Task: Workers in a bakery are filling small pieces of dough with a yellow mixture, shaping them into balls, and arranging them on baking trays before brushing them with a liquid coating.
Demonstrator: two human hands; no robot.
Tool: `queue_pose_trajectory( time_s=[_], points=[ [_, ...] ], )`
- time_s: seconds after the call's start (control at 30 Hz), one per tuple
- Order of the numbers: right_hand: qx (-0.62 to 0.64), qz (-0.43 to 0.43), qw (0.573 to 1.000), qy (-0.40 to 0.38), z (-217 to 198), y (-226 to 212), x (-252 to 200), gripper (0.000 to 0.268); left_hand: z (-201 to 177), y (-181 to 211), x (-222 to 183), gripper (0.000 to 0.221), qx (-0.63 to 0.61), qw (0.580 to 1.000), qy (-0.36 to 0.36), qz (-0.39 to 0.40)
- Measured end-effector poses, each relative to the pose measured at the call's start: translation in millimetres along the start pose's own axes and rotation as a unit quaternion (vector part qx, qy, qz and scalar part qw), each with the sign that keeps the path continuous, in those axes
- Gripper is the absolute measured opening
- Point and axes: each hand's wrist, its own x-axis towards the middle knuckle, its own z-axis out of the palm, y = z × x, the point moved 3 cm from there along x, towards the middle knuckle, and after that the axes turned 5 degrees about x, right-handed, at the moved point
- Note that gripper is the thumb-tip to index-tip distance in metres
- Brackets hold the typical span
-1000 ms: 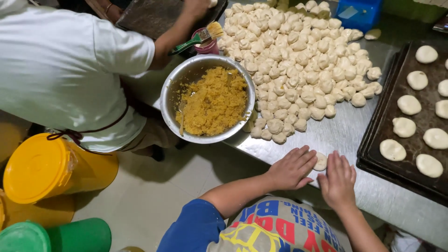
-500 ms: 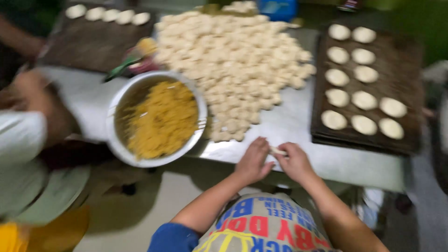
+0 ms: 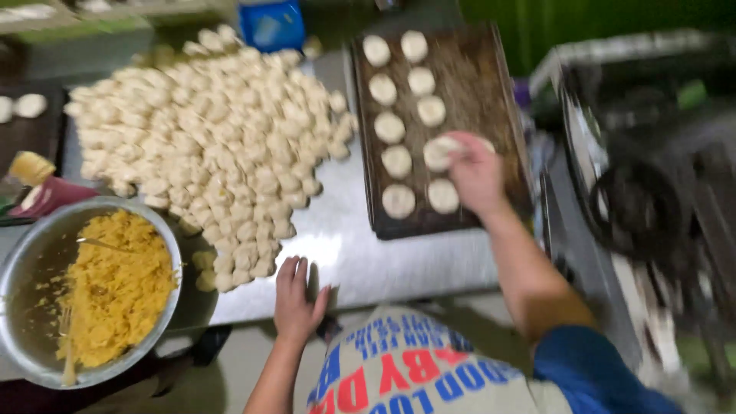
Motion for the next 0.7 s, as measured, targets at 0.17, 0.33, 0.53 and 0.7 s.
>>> queue_pose_trajectory(
  time_s=[0.17,0.33,0.53,0.7],
  points=[
    [-0.584,-0.326,0.743,-0.030,-68,1,106,0.060,-3,15,12,0.063,0.035,0.997,0.064,-0.001],
    [-0.616,0.123,0.751,-0.205,-50,-25,100,0.084,6,12,12,0.061,0.068,0.995,0.070,-0.034],
    [-0.645,0.136,0.701,-0.270,-33,-36,95,0.094,6,17,9,0.060,0.111,0.988,0.100,-0.040],
    [-0.657,0.130,0.690,-0.275,-43,-15,104,0.100,3,9,0,0.049,0.217,0.946,0.207,-0.125]
  ],
)
